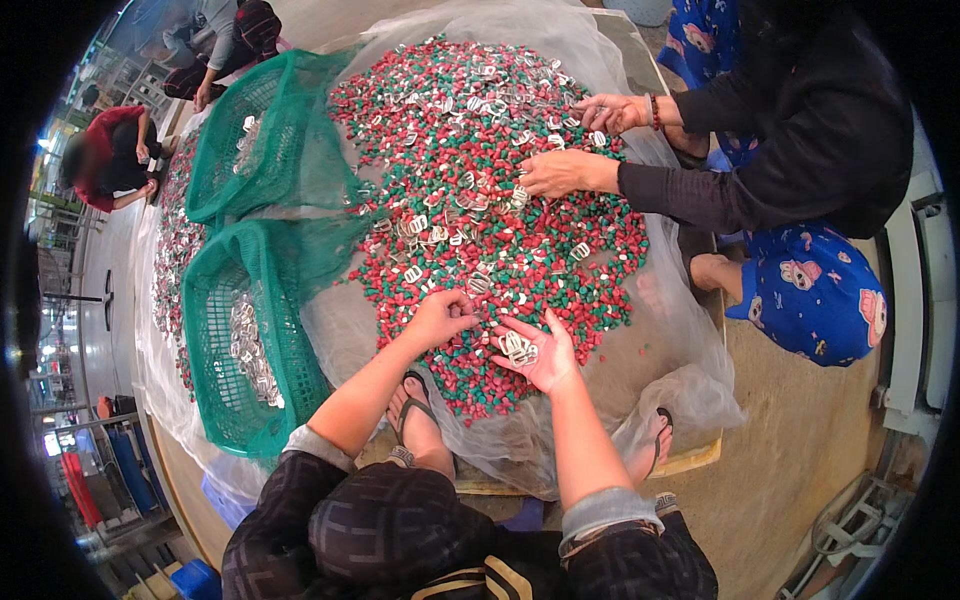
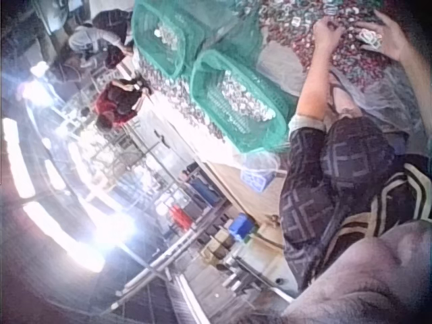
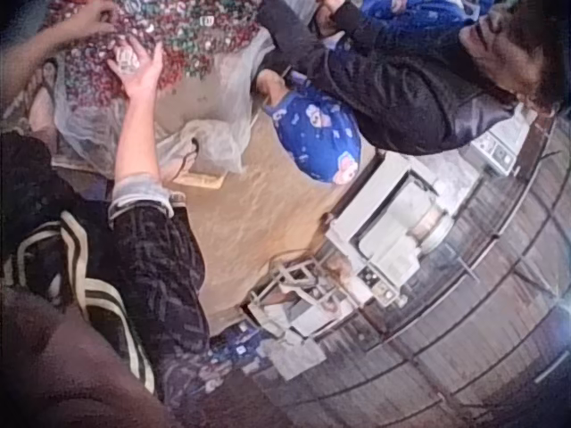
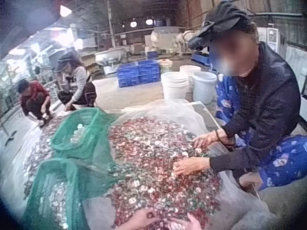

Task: The person sits at a table and sorts a large pile of red and green bottle caps by hand, picking out silver metal pieces and placing them into green baskets. Other workers are also sorting at the same table.

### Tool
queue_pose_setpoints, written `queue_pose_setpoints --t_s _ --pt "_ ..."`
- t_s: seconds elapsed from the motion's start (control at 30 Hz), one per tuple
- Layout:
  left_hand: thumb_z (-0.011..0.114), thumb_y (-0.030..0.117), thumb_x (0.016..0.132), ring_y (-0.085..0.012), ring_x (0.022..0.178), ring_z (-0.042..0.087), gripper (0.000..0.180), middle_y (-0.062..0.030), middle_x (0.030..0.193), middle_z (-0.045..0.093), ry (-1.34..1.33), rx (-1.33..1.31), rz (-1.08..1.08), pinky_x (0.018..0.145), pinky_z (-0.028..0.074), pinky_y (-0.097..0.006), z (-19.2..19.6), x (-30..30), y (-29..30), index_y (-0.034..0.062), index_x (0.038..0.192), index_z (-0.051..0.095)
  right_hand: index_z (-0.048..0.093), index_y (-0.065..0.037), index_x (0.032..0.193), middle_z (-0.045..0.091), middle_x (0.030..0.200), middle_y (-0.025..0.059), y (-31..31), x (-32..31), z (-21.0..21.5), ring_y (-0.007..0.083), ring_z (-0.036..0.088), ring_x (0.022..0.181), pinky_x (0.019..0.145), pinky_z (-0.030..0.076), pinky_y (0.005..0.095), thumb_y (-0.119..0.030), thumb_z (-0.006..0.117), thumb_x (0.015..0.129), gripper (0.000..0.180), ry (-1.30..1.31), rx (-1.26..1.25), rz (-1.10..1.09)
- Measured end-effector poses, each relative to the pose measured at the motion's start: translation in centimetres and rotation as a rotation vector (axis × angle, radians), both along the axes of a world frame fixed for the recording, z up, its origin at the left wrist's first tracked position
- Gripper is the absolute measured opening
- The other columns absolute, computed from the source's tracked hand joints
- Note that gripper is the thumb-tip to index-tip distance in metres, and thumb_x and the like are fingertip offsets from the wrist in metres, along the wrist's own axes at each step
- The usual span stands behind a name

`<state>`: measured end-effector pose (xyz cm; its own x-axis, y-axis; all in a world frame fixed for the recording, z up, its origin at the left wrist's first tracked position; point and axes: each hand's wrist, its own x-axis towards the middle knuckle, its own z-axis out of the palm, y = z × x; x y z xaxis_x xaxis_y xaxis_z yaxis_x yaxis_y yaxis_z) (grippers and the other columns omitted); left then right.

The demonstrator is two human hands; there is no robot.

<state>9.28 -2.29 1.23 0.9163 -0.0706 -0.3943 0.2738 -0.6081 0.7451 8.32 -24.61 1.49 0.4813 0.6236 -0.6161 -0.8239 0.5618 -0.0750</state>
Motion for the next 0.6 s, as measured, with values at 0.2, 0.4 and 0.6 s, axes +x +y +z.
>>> queue_pose_setpoints --t_s 0.2,0.4,0.6 --pt "0.072 0.017 0.071 -0.0101 0.057 0.053 0.019 -0.0026 0.063 0.057 -0.081 -0.067 0.074 0.054 0.044 -0.027 1.1 -0.8 0.2 0.0033 0.079 0.061 0.036 0.0 0.131 0.044 0.129 0.0189 0.0 -0.2 -0.1 0.036 0.045 0.116 0.097 0.031 0.0574 -0.051 0.037 0.085 0.069 -0.044 0.119 -0.011" --pt "0.07 0.013 0.074 -0.0033 0.057 0.046 0.015 0.0037 0.066 0.055 0.021 -0.388 0.039 0.051 0.039 -0.02 3.2 -1.7 -1.7 0.0034 0.08 0.06 0.038 -0.001 0.129 0.047 0.126 0.0177 0.6 -0.2 0.6 0.0349 0.049 0.111 0.096 0.031 0.0595 -0.051 0.037 0.085 0.067 -0.024 0.155 0.002" --pt "0.069 0.011 0.074 -0.0036 0.057 0.046 0.012 0.0036 0.066 0.056 0.011 -0.353 0.055 0.052 0.038 -0.02 3.2 -1.7 -2.1 0.0028 0.079 0.061 0.041 -0.001 0.128 0.05 0.121 0.0181 1.2 -0.4 1.4 0.0325 0.053 0.106 0.093 0.036 0.058 -0.05 0.036 0.086 0.065 -0.022 0.133 0.035"
